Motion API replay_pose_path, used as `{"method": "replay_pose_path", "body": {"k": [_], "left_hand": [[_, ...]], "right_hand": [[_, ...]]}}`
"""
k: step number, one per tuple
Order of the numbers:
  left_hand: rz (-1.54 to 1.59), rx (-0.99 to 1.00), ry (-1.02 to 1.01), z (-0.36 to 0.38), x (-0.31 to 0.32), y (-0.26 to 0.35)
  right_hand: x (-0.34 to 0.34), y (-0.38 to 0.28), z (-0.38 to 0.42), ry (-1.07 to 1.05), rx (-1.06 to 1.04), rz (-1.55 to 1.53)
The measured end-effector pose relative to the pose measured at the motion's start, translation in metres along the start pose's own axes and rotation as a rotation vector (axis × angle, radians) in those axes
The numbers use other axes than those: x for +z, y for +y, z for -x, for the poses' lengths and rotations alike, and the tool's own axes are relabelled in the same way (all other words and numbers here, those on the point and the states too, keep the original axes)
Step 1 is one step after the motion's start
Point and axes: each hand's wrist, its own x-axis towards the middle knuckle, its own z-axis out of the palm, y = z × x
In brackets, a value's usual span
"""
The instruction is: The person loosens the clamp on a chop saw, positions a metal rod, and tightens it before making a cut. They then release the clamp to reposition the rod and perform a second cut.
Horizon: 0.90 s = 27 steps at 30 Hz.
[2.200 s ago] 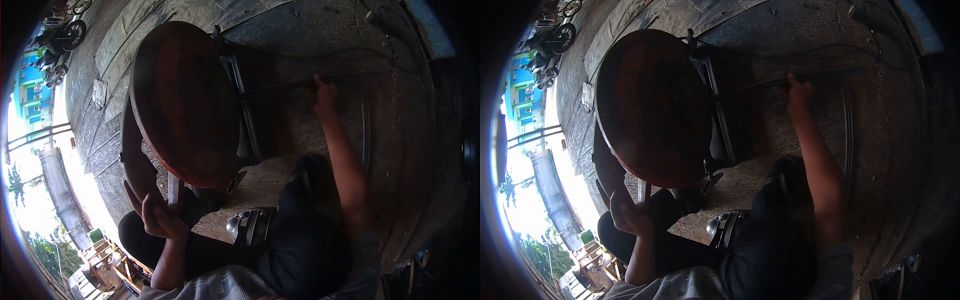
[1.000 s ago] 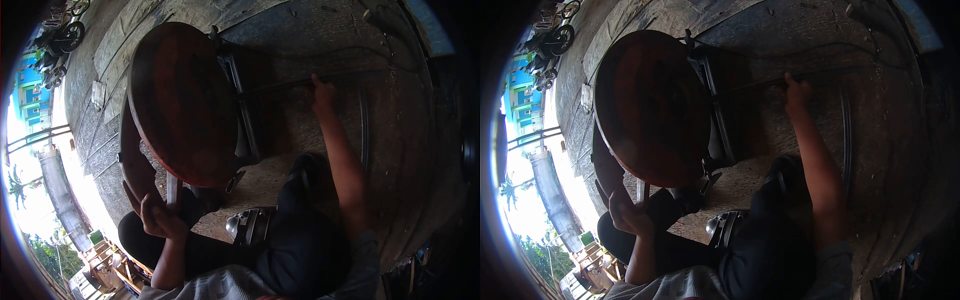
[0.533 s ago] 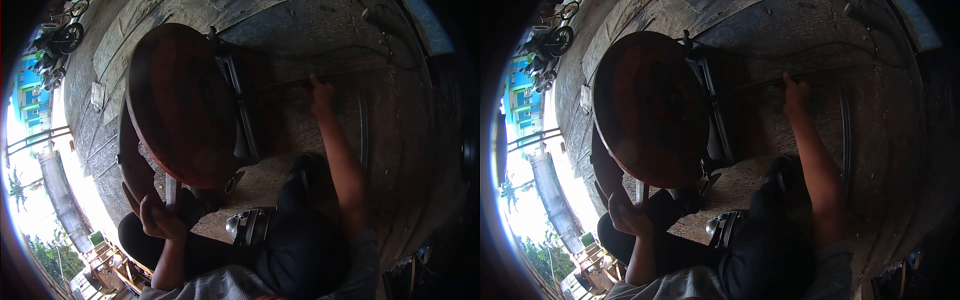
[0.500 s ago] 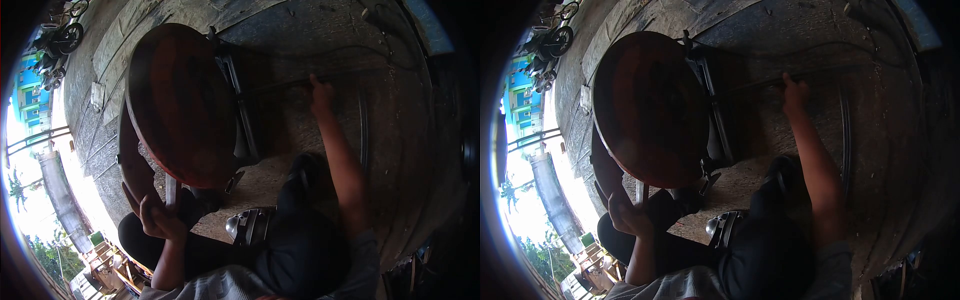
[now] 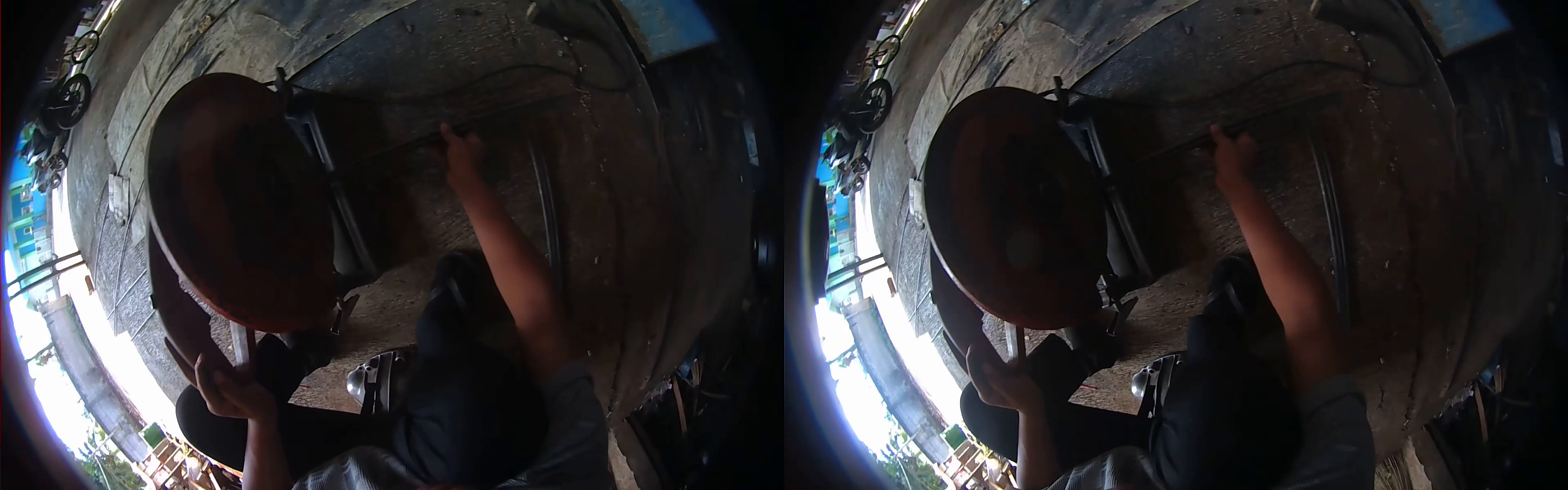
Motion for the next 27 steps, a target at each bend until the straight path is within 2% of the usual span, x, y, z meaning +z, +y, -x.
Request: {"method": "replay_pose_path", "body": {"k": [2, 3, 5, 12, 18, 20, 27], "left_hand": [[-0.191, 0.164, -0.046, 0.000, -0.002, -0.003], [-0.170, 0.160, -0.054, 0.000, 0.002, 0.002], [0.045, -0.097, 0.041, 0.000, 0.005, 0.009], [-0.029, -0.126, 0.024, 0.000, -0.001, 0.003], [-0.018, -0.058, 0.029, -0.001, 0.001, 0.002], [0.100, -0.137, 0.036, 0.000, 0.001, 0.000], [0.043, -0.124, 0.036, -0.002, 0.006, 0.012]], "right_hand": [[0.000, 0.001, 0.000, -0.027, 0.016, -0.090], [0.000, 0.000, -0.001, -0.011, 0.001, -0.082], [0.001, -0.002, 0.001, -0.016, 0.057, -0.092], [0.000, -0.003, 0.002, -0.041, 0.034, -0.110], [-0.003, -0.004, -0.001, -0.044, 0.078, -0.085], [-0.004, -0.005, -0.002, -0.068, 0.082, -0.074], [-0.007, -0.004, -0.005, -0.100, 0.094, -0.094]]}}
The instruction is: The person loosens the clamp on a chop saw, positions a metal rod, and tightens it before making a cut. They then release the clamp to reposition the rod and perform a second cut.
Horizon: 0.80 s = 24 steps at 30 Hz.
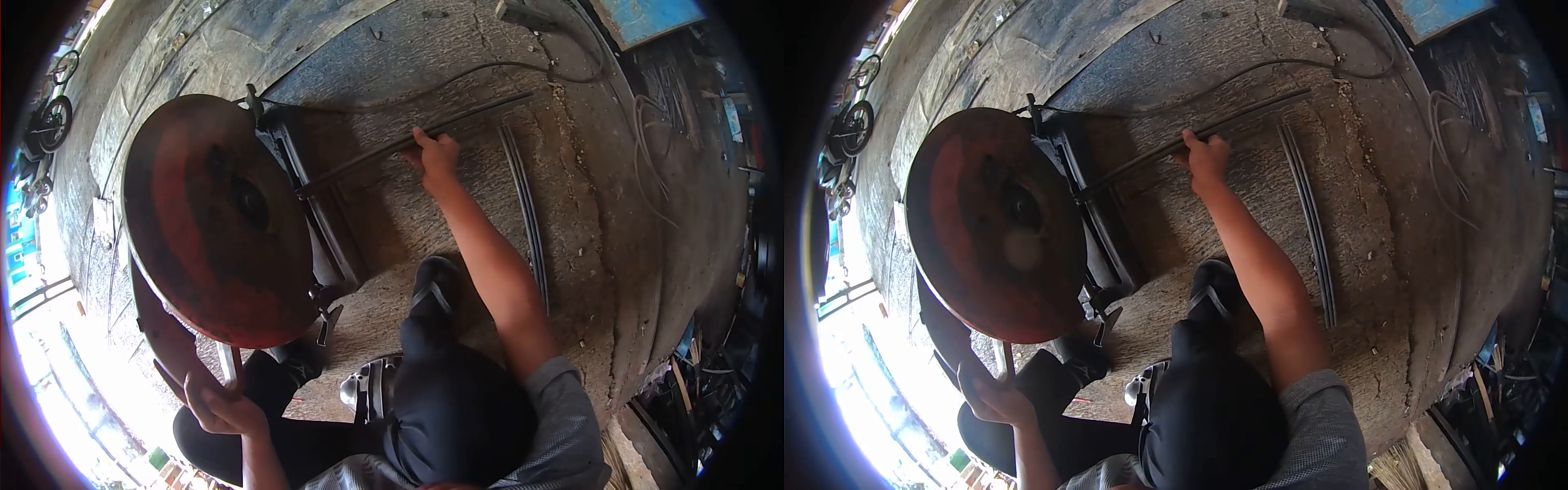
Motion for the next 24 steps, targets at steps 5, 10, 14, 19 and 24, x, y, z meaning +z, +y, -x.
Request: {"method": "replay_pose_path", "body": {"k": [5, 10, 14, 19, 24], "left_hand": [[-0.073, 0.033, 0.013, 0.0011, -0.0037, -0.0047], [-0.111, 0.029, 0.009, 0.0009, -0.0054, -0.0038], [-0.076, 0.015, 0.047, 0.0013, -0.0035, -0.0063], [-0.159, 0.103, 0.028, 0.0031, -0.0058, -0.0094], [-0.072, 0.068, 0.040, 0.0014, -0.0008, -0.0017]], "right_hand": [[0.0037, -0.0043, 0.0042, 0.014, 0.015, -0.048], [0.0006, -0.0004, -0.0013, 0.032, 0.026, -0.030], [0.0016, -0.0005, 0.0002, 0.027, 0.012, -0.042], [0.0038, -0.0048, 0.0032, 0.038, 0.007, -0.028], [0.0005, 0.0006, -0.0027, 0.040, -0.008, -0.034]]}}
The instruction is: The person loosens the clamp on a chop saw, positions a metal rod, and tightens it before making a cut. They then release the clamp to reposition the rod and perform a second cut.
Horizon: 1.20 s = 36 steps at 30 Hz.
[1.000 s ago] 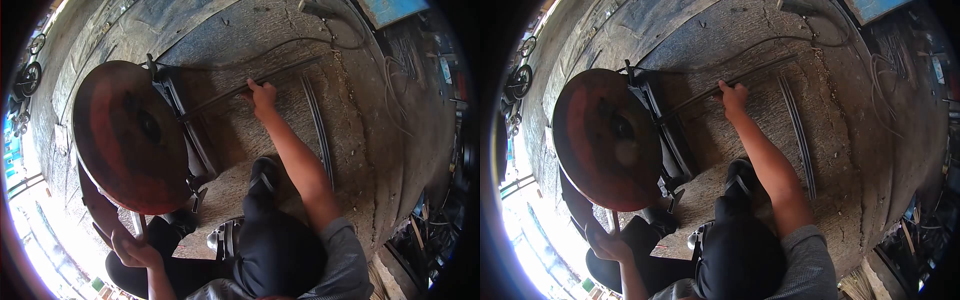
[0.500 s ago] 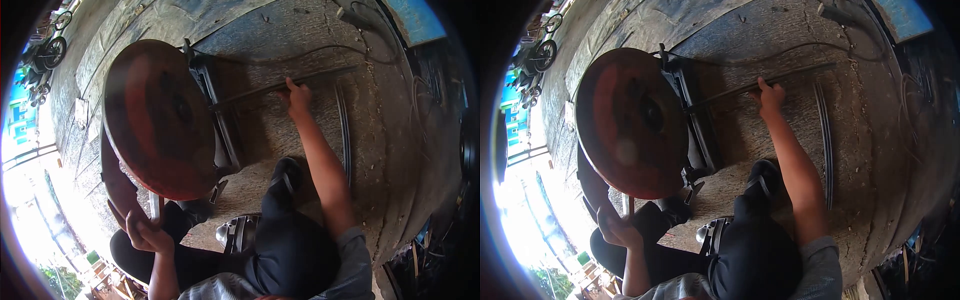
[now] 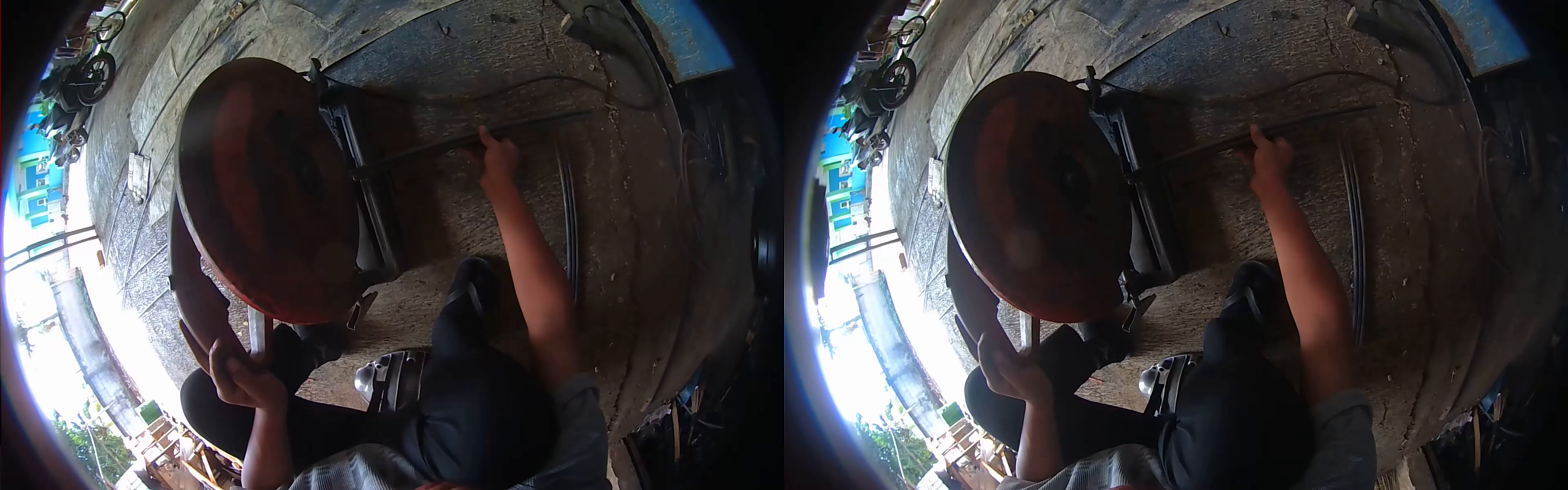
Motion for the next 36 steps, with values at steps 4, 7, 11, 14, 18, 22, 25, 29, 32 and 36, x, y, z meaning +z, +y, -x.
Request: {"method": "replay_pose_path", "body": {"k": [4, 7, 11, 14, 18, 22, 25, 29, 32, 36], "left_hand": [[-0.043, 0.045, -0.023, -0.001, -0.001, 0.002], [0.012, 0.023, -0.028, -0.001, 0.000, 0.002], [-0.040, 0.040, -0.044, -0.002, -0.001, 0.005], [-0.039, 0.058, -0.032, -0.002, -0.003, -0.001], [0.016, -0.017, -0.037, -0.002, -0.003, -0.008], [0.043, -0.072, -0.045, 0.001, -0.003, -0.006], [-0.115, 0.070, -0.069, 0.000, -0.008, -0.016], [-0.135, 0.066, -0.051, -0.003, -0.005, -0.005], [-0.060, 0.001, -0.038, -0.003, -0.004, -0.003], [0.041, -0.077, -0.048, -0.003, 0.001, 0.005]], "right_hand": [[-0.002, 0.001, -0.003, -0.004, 0.014, -0.027], [-0.001, -0.001, -0.001, 0.010, 0.021, -0.022], [0.000, -0.002, 0.000, 0.012, 0.028, -0.014], [0.001, -0.002, 0.001, 0.012, 0.026, -0.029], [0.001, -0.005, 0.006, 0.022, -0.015, -0.057], [0.001, -0.006, 0.003, 0.033, 0.020, -0.029], [0.000, -0.005, 0.003, 0.020, 0.032, -0.017], [0.000, -0.005, 0.004, -0.011, 0.018, -0.033], [-0.001, -0.006, 0.003, -0.014, 0.013, -0.005], [0.000, -0.005, 0.002, -0.008, 0.004, -0.025]]}}
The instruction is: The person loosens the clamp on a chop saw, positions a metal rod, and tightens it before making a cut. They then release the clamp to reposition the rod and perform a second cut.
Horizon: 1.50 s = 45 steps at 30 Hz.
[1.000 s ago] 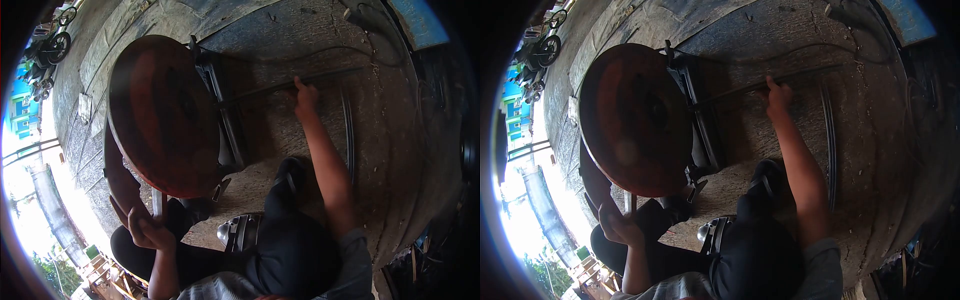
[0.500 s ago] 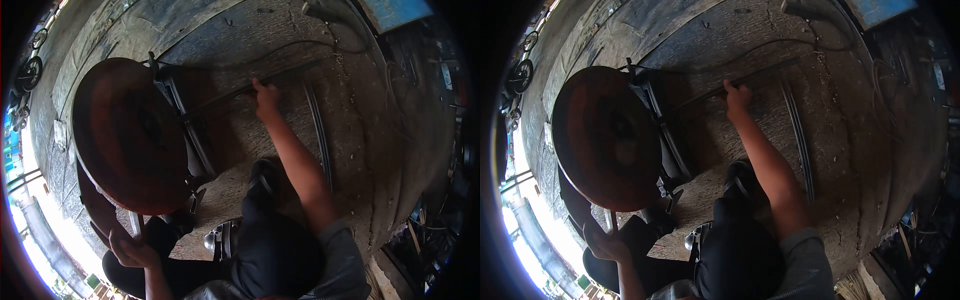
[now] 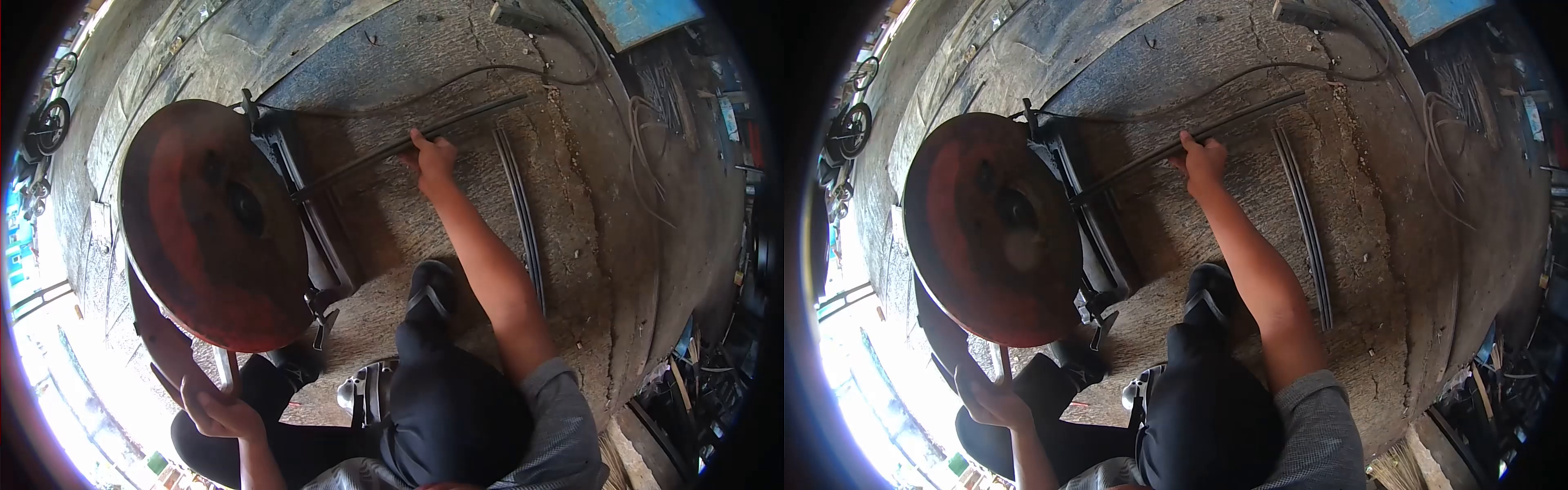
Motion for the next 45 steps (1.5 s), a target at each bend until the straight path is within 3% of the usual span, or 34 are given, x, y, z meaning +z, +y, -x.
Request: {"method": "replay_pose_path", "body": {"k": [5, 11, 14, 17, 20, 30, 34, 36, 45], "left_hand": [[0.147, -0.024, -0.014, -0.003, -0.001, -0.002], [0.041, -0.043, -0.014, -0.015, 0.000, 0.020], [-0.094, -0.045, 0.066, -0.016, -0.018, -0.022], [-0.006, -0.095, 0.094, -0.014, -0.019, -0.028], [0.066, -0.115, 0.055, -0.016, -0.001, 0.016], [0.204, -0.066, 0.025, -0.017, 0.004, 0.020], [0.044, 0.044, -0.009, -0.016, -0.002, 0.011], [0.202, -0.086, 0.021, -0.015, 0.003, 0.021], [0.158, -0.078, 0.035, -0.015, -0.002, 0.011]], "right_hand": [[0.001, -0.002, 0.001, 0.010, 0.028, -0.007], [0.002, -0.005, 0.006, -0.012, 0.021, -0.016], [0.002, -0.005, 0.006, -0.028, 0.009, -0.035], [0.003, -0.008, 0.007, 0.007, 0.029, 0.001], [0.004, -0.009, 0.010, 0.001, 0.027, -0.015], [0.003, -0.004, 0.006, -0.043, 0.006, 0.012], [0.001, 0.000, 0.003, -0.030, -0.014, 0.003], [0.004, -0.002, 0.007, -0.025, -0.020, -0.003], [0.005, -0.004, 0.009, 0.004, -0.002, 0.057]]}}
